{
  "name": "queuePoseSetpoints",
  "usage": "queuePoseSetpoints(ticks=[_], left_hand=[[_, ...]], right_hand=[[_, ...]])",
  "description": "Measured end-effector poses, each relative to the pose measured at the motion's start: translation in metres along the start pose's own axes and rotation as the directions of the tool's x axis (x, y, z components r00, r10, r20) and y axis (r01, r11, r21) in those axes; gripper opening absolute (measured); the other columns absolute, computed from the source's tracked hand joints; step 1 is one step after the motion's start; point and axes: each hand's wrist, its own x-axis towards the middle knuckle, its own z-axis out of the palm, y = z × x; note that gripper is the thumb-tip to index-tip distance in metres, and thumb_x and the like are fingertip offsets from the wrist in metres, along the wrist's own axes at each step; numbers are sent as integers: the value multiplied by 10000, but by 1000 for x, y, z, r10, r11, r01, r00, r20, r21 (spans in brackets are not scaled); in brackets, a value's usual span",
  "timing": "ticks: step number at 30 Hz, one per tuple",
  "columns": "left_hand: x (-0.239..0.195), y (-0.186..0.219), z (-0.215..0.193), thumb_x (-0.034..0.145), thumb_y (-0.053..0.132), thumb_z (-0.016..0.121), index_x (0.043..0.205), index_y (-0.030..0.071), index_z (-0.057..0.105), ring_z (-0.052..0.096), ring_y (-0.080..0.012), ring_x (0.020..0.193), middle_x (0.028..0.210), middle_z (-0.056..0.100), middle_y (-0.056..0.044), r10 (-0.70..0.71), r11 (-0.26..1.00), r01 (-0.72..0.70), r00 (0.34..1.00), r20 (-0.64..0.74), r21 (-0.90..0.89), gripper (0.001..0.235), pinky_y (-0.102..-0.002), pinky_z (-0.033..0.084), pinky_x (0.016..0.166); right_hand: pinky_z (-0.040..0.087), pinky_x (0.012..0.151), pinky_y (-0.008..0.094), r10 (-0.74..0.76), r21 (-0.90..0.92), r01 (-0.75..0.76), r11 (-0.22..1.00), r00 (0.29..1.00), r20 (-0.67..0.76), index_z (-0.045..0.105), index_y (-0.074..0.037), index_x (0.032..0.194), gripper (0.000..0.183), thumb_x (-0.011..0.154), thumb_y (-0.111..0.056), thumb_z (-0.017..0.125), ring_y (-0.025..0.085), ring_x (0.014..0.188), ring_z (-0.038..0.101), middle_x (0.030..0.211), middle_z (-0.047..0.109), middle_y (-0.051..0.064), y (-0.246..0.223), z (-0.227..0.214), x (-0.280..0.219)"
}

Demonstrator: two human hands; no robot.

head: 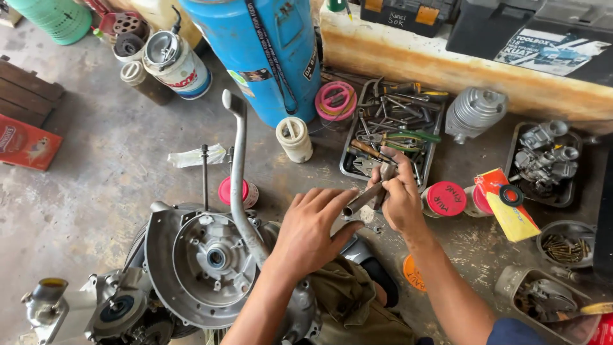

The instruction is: The person sits on the workshop floor fitting a metal engine cover casing onto a scooter engine. They align the casing, thread bolts by hand, tighten them with an L-shaped wrench and socket, and tap the casing with a mallet to seat it in place.

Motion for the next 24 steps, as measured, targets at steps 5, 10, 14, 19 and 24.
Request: queuePoseSetpoints(ticks=[5, 10, 14, 19, 24], left_hand=[[-7, -2, 1, 929, 298, 680, 1241, 185, 691, 661, -240, 956, 1023, 706, -6, 98, 994, -106, 981, -167, -36, 332, -355, 458, 766], [-7, 2, -4, 934, 263, 697, 1141, 163, 726, 648, -274, 879, 964, 677, -41, 185, 978, -205, 941, -282, -41, 232, -373, 456, 740], [-8, 1, -2, 946, 253, 665, 1055, 125, 720, 617, -283, 841, 947, 632, -52, 291, 956, -287, 882, -372, 66, 177, -388, 447, 711], [-3, 14, -18, 996, 176, 590, 965, 90, 702, 641, -292, 853, 942, 629, -71, 410, 912, -367, 777, -478, 185, 144, -392, 470, 735], [-8, 10, -12, 1031, 159, 538, 968, 98, 678, 654, -291, 875, 977, 636, -71, 456, 887, -402, 685, -568, 227, 165, -410, 471, 775]], right_hand=[[536, 692, 344, 73, 137, -84, 987, 994, 80, 399, -103, 1480, 634, 855, 3, 393, 245, 749, 592, 882, 481, 136, -10, 26, -5], [483, 662, 337, 127, 103, -143, 984, 981, 150, 391, -123, 1487, 657, 840, -15, 382, 268, 748, 558, 886, 472, 146, -8, 37, -5], [509, 706, 405, 174, 64, -184, 981, 974, 144, 357, -111, 1522, 656, 869, -67, 413, 353, 819, 619, 949, 534, 222, 9, 35, -5], [525, 777, 380, 196, -183, -193, 964, 981, -1, 500, -121, 1350, 359, 1004, -217, 512, 259, 883, 623, 1079, 610, 182, 16, 40, -20], [390, 1200, 378, 180, 90, -200, 976, 965, 190, 434, -66, 1521, 736, 822, -3, 659, 254, 1371, 497, 1516, 499, 119, 15, -4, -42]])
